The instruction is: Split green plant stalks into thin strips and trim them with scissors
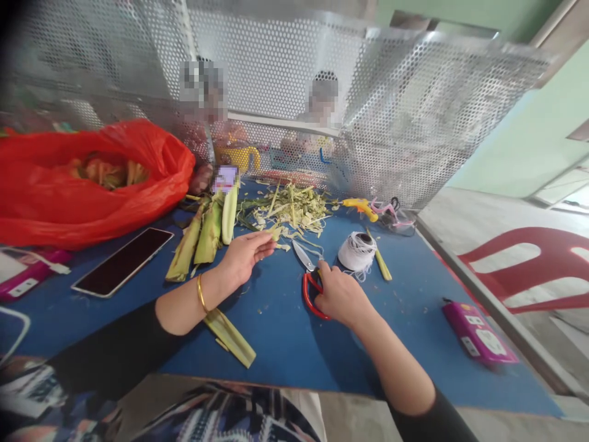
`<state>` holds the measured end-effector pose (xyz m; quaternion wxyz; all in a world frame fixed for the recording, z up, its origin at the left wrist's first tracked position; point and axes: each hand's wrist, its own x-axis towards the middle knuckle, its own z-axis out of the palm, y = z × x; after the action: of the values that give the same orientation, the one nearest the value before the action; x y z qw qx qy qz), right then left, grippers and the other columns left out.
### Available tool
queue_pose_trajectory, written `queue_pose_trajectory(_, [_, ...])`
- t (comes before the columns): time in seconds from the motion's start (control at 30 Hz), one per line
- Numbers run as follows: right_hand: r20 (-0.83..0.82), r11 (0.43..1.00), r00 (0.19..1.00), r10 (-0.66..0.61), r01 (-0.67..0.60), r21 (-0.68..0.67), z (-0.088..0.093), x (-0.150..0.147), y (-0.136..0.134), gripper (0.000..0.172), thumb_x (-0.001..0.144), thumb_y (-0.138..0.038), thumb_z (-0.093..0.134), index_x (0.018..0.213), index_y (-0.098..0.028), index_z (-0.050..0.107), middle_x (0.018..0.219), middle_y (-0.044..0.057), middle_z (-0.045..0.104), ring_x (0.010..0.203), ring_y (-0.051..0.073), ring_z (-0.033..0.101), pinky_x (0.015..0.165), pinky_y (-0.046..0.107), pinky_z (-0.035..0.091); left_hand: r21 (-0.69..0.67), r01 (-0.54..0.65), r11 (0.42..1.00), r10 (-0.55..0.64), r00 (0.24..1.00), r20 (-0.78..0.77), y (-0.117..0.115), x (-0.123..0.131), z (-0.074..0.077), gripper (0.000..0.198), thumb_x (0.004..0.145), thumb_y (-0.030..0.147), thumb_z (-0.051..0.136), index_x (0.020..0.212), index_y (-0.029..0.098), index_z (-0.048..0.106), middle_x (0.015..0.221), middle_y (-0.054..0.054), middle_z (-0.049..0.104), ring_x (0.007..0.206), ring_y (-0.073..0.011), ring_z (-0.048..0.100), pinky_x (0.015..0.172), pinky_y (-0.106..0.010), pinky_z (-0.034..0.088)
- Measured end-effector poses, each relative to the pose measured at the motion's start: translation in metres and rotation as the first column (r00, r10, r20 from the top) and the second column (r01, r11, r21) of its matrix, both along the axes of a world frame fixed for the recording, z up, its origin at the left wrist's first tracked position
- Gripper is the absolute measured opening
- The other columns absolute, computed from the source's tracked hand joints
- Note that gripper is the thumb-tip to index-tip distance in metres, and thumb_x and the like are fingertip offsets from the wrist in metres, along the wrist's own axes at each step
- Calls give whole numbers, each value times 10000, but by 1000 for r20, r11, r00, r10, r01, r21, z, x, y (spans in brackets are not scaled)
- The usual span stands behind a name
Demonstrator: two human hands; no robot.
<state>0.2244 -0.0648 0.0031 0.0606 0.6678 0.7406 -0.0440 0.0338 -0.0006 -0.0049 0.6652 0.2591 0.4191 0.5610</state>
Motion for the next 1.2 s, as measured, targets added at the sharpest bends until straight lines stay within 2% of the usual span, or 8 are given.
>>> queue_pose_trajectory(0.1, [-111,996,990,-90,89,-16,-1,6,1,632,733,-153,524,1359,-76,475,1034,194,696,916,310,664,706,335,446,12,-3,1000,3,1000,10,0,-1,1,57,690,79,723,712,126,699,603,-15,681,553,-85,637,599,-200,535])
queue_pose_trajectory(0.2, [-377,988,916,-137,154,16,-6,22,-6,520,738,-232,560,1250,-142,591,1014,139,713,891,275,663,728,336,475,10,-19,1000,18,999,48,2,-1,2,84,722,47,684,693,125,674,587,-12,675,540,-85,637,586,-192,529])
queue_pose_trajectory(0.33, [-780,988,621,-82,155,19,-14,38,-16,548,702,-438,630,1167,-148,621,800,67,685,671,202,619,583,307,487,-36,-19,999,22,995,94,3,0,3,144,756,9,641,656,112,636,577,-27,672,533,-99,647,569,-196,529])
queue_pose_trajectory(0.43, [-876,990,470,-103,136,-43,-13,34,-19,623,620,-502,719,1121,-149,613,765,37,639,649,172,578,602,305,500,-60,-6,998,12,994,110,2,1,4,144,755,-8,639,667,106,636,575,-34,672,528,-110,650,563,-204,530])
queue_pose_trajectory(0.53, [-884,991,454,-108,116,-62,-8,26,-19,653,554,-469,780,1107,-177,589,833,25,624,703,166,569,674,307,508,-52,-13,999,19,993,119,0,1,6,125,742,-6,655,690,108,650,585,-31,676,536,-111,652,590,-212,541])
queue_pose_trajectory(0.7, [-860,997,505,-73,20,-73,-8,18,-24,632,582,-418,769,1136,-204,552,805,-14,571,683,144,526,633,261,484,-34,-22,999,27,991,133,-1,2,6,118,744,5,652,708,117,659,597,-16,680,543,-99,647,618,-212,545])
queue_pose_trajectory(0.83, [-845,996,530,-68,77,-32,-11,13,-24,591,591,-392,772,1111,-199,568,795,-17,577,724,155,531,670,264,468,-21,-7,1000,9,992,123,-2,4,4,121,747,7,643,703,119,656,584,-11,674,541,-101,645,618,-216,540])
queue_pose_trajectory(1.2, [-914,995,394,-99,63,-81,-10,4,-14,534,610,-461,765,1032,-171,613,721,-39,528,665,126,481,645,264,411,14,61,998,-61,998,29,-7,9,-2,129,663,11,698,660,127,642,594,-15,676,548,-124,650,647,-263,543])
